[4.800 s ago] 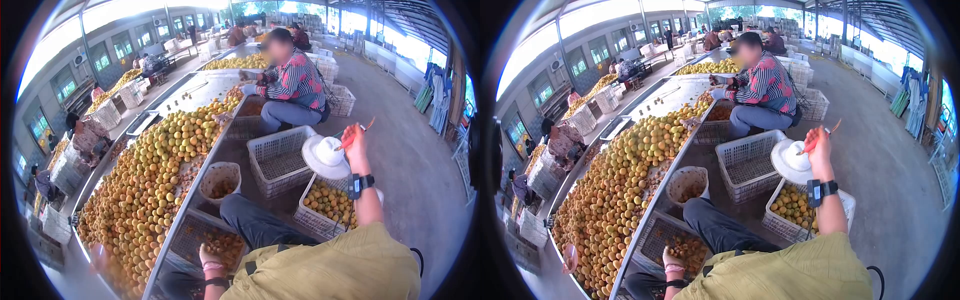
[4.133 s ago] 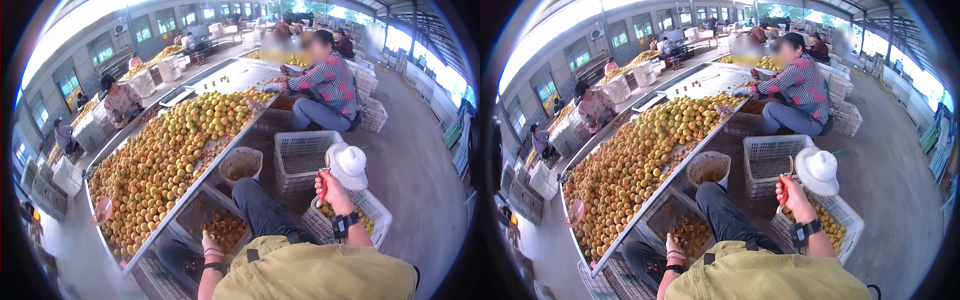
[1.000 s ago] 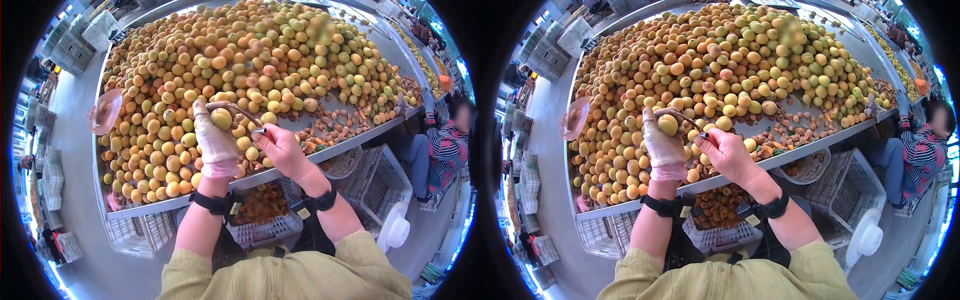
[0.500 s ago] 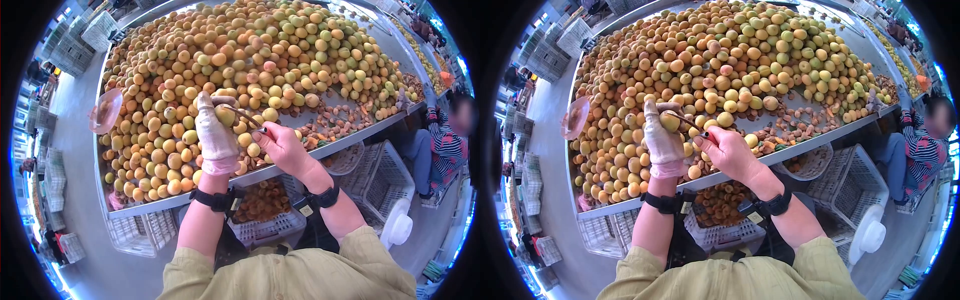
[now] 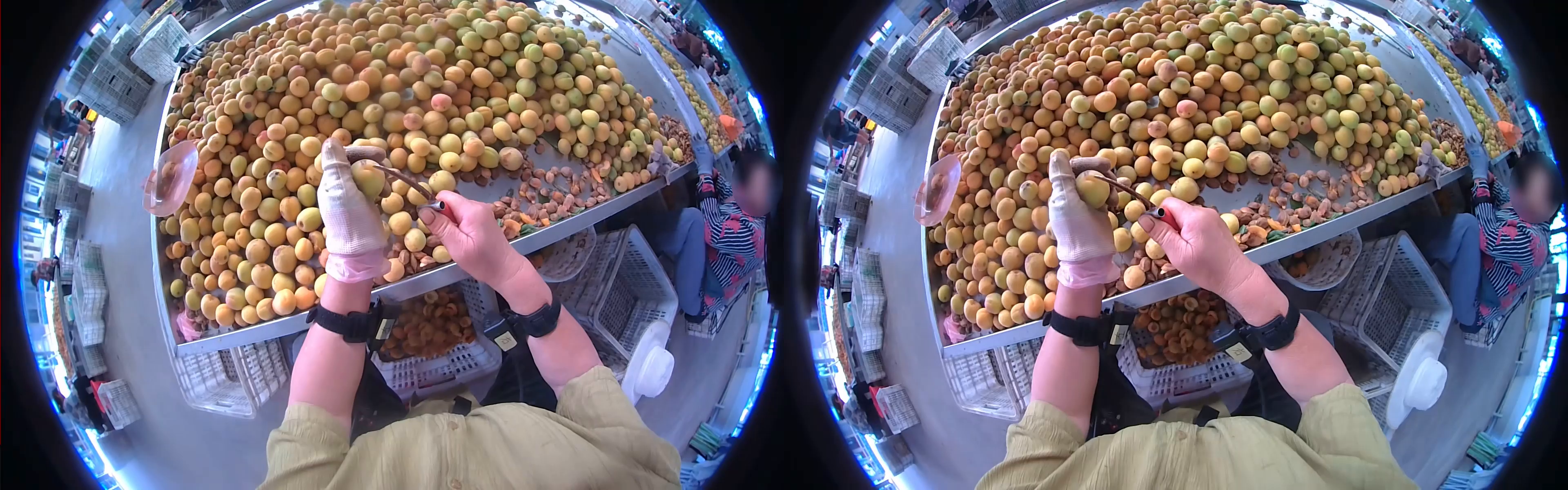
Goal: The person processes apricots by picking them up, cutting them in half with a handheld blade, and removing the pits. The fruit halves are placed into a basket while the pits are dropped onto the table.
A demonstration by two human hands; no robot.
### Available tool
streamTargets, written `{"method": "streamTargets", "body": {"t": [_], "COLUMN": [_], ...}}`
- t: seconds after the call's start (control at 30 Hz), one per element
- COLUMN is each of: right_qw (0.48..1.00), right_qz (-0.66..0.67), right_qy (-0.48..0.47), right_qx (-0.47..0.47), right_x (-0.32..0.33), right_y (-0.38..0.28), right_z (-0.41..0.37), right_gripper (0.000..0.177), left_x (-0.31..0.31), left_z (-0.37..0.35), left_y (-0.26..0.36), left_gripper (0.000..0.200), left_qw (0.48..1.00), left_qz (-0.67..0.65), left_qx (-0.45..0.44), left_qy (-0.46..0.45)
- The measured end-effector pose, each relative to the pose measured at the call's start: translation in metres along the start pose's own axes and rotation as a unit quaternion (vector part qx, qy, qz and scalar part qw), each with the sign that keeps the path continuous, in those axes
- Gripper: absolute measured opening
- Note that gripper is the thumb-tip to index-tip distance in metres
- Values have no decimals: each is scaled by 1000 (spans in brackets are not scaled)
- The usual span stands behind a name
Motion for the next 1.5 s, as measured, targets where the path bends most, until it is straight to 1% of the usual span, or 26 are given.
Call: {"method": "streamTargets", "body": {"t": [0.13, 0.23, 0.33, 0.4, 0.5, 0.63, 0.7, 0.73, 0.77, 0.8, 0.83, 0.87, 0.9, 0.93, 0.97, 1.03, 1.1, 1.13, 1.17, 1.23, 1.27, 1.3, 1.37, 1.4, 1.47, 1.5], "right_qw": [1000, 1000, 1000, 999, 997, 998, 999, 998, 999, 997, 998, 997, 996, 999, 998, 998, 997, 997, 996, 991, 992, 992, 989, 989, 995, 995], "right_qz": [7, 15, -8, -29, -63, -54, -9, -9, 24, 55, 53, 54, 57, 15, 16, -18, -11, -2, -2, -16, -12, -13, -37, -37, -5, -5], "right_qy": [4, 8, 10, 21, 32, 35, 51, 56, 48, 40, 42, 51, 61, 49, 52, 67, 74, 83, 84, 125, 125, 125, 139, 139, 95, 95], "right_qx": [0, -1, 7, 12, 41, 21, 9, 8, -9, -24, -20, -17, -14, -12, -13, -3, -5, -5, -4, 42, 27, 29, 44, 46, 27, 27], "right_x": [1, 2, 1, 0, -7, -19, -24, -22, -16, -10, -4, 2, 8, 13, 14, 14, 6, 1, -3, -11, -13, -14, -15, -14, -11, -10], "right_y": [-1, -1, -8, -7, 0, 7, 12, 11, 10, 10, 11, 12, 14, 14, 11, 4, 9, 11, 11, 9, 8, 8, 7, 7, 4, 2], "right_z": [-1, -1, 1, 0, -1, -1, -1, -1, 0, 3, 6, 7, 7, 7, 7, 2, -1, -2, -2, -5, -5, -3, -2, -2, -3, -4], "right_gripper": [34, 34, 33, 32, 31, 31, 33, 33, 34, 35, 35, 35, 36, 35, 35, 34, 32, 31, 31, 29, 28, 28, 28, 28, 29, 29], "left_x": [1, 1, -2, -4, -4, -8, -18, -16, -16, -19, -19, -10, -9, -11, -13, -15, -17, -14, -15, -18, -18, -19, -19, -18, -16, -13], "left_z": [6, 6, 3, -3, -4, -5, -7, -10, -11, -12, -13, -10, -11, -12, -13, -12, -16, -14, -16, -26, -28, -27, -27, -25, -24, -22], "left_y": [-4, -4, -1, 4, 4, -2, -9, -11, -11, -9, -8, -17, -12, -5, -1, 1, 5, -4, -8, -19, -20, -20, -19, -12, 7, 9], "left_gripper": [51, 52, 52, 45, 46, 48, 49, 47, 47, 47, 48, 52, 52, 52, 52, 52, 50, 49, 49, 51, 52, 52, 58, 58, 68, 68], "left_qw": [1000, 999, 1000, 1000, 1000, 999, 973, 972, 971, 982, 988, 984, 984, 979, 972, 970, 972, 965, 965, 959, 960, 960, 967, 967, 962, 962], "left_qz": [2, 34, 21, 2, -6, -29, -207, -208, -209, -156, -103, -87, -86, -53, -19, 2, -2, -29, -29, -122, -123, -125, -99, -100, 17, 17], "left_qx": [-11, -6, -8, 31, 8, 13, 95, 109, 111, 94, 74, 35, 36, 36, 35, 25, 44, 41, 40, 106, 125, 124, 107, 105, 58, 58], "left_qy": [13, 2, -9, -8, -8, -13, 45, -28, -33, -59, -83, -151, -153, -193, -233, -241, -232, -256, -257, -233, -219, -220, -210, -210, -268, -268]}}
Point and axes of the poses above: each hand's wrist, its own z-axis towards the middle knuckle, its own x-axis out of the back of the hand, y = z × x, the point moved 2 cm from there along z, towards the middle knuckle, and after that the axes turned 7 degrees about y, right-handed, at the moved point
